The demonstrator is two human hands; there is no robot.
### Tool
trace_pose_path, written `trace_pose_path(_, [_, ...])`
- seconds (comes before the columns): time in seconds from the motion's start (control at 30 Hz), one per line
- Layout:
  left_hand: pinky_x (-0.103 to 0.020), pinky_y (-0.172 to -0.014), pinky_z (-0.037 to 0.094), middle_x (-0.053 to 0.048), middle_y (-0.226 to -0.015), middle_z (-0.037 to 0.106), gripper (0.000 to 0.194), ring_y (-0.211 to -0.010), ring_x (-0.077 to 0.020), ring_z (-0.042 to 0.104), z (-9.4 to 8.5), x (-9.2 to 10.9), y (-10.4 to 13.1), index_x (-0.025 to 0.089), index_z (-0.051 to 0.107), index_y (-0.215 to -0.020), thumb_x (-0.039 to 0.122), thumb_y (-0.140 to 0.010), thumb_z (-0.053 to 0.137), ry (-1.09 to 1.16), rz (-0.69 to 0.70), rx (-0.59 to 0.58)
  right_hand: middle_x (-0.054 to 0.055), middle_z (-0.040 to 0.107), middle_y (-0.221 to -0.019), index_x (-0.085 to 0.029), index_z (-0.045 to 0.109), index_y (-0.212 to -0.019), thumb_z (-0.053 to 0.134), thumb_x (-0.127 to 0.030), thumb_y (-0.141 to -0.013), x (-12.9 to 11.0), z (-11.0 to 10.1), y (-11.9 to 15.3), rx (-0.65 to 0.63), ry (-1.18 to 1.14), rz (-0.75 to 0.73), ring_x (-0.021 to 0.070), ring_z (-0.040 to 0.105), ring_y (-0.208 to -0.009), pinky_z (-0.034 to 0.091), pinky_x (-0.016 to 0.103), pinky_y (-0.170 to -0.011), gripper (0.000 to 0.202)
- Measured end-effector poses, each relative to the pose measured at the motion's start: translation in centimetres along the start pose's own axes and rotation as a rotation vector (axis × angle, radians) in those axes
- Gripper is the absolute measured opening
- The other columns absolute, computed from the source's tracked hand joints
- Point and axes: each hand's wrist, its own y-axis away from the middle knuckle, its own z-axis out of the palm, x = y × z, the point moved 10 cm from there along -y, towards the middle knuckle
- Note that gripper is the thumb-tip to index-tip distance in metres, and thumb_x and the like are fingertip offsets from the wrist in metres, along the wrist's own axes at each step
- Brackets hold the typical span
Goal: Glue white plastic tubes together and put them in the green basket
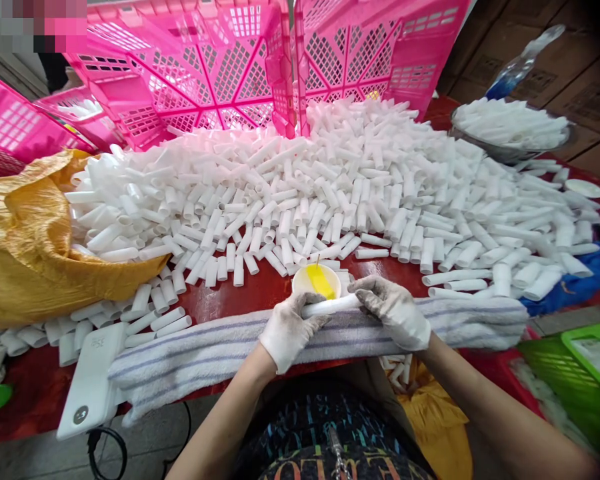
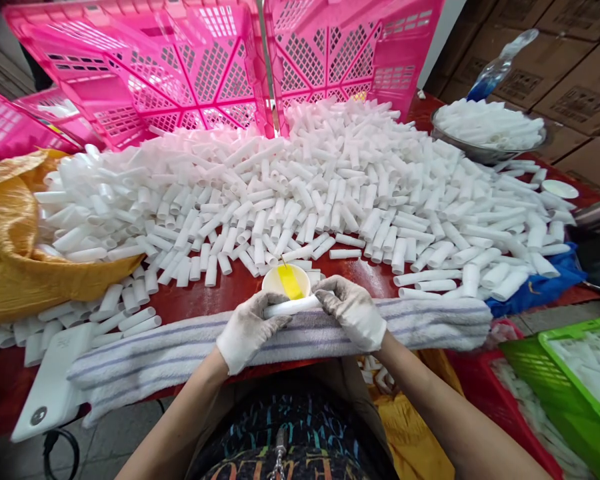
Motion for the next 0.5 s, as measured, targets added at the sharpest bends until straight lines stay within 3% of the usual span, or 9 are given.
trace_pose_path(0.13, [-0.024,-0.067,0.050,-0.002,-0.086,0.067,0.034,-0.070,-0.0126,0.060,0.9,-0.1,0.6,0.016,0.066,-0.108,0.038,-0.081,0.067,0.055,-0.071,-0.120,0.007,0.071,-0.086,-0.019,0.066,-0.090,0.068,-0.053,-0.079,-2.6,-0.1,0.9,0.016,0.101,-0.202,0.0177,0.065,-0.074,0.054,0.029,-0.066,0.036])
trace_pose_path(0.23, [-0.022,-0.057,0.043,0.001,-0.071,0.058,0.038,-0.059,-0.0097,0.049,1.8,0.6,1.0,0.015,0.064,-0.100,0.051,-0.089,0.055,0.075,-0.053,-0.231,0.007,0.072,-0.086,-0.019,0.067,-0.091,0.062,-0.048,-0.086,-4.4,-0.2,1.5,0.046,0.233,-0.350,0.0197,0.067,-0.076,0.055,0.031,-0.070,0.030])
trace_pose_path(0.3, [-0.022,-0.050,0.036,0.002,-0.061,0.050,0.050,-0.052,-0.0093,0.043,2.1,0.5,0.8,0.015,0.061,-0.084,0.061,-0.091,0.043,0.063,-0.092,-0.220,0.005,0.069,-0.075,-0.019,0.066,-0.084,0.053,-0.044,-0.092,-5.9,0.3,2.1,0.043,0.409,-0.477,0.0169,0.063,-0.064,0.050,0.028,-0.061,0.029])
trace_pose_path(0.37, [-0.025,-0.046,0.030,0.002,-0.051,0.043,0.060,-0.044,-0.0102,0.037,3.0,-0.5,0.8,0.017,0.055,-0.068,0.066,-0.092,0.030,0.024,-0.223,-0.232,0.004,0.062,-0.062,-0.020,0.063,-0.070,0.045,-0.040,-0.095,-7.8,2.2,3.4,-0.009,0.680,-0.696,0.0138,0.053,-0.053,0.039,0.027,-0.052,0.037])
trace_pose_path(0.43, [-0.027,-0.047,0.032,0.001,-0.048,0.043,0.059,-0.042,-0.0121,0.039,4.3,-1.1,0.9,0.019,0.050,-0.061,0.061,-0.094,0.027,-0.041,-0.301,-0.248,0.003,0.055,-0.053,-0.020,0.057,-0.058,0.040,-0.036,-0.096,-9.1,4.3,5.2,-0.045,0.926,-0.915,0.0127,0.044,-0.048,0.028,0.029,-0.049,0.045])
trace_pose_path(0.5, [-0.029,-0.054,0.038,-0.003,-0.052,0.050,0.053,-0.048,-0.0147,0.046,4.8,-0.4,0.7,0.020,0.049,-0.059,0.053,-0.095,0.030,-0.134,-0.251,-0.164,0.003,0.051,-0.050,-0.020,0.054,-0.054,0.037,-0.031,-0.097,-10.0,4.9,6.5,0.035,0.993,-1.026,0.0125,0.041,-0.046,0.025,0.030,-0.049,0.048])
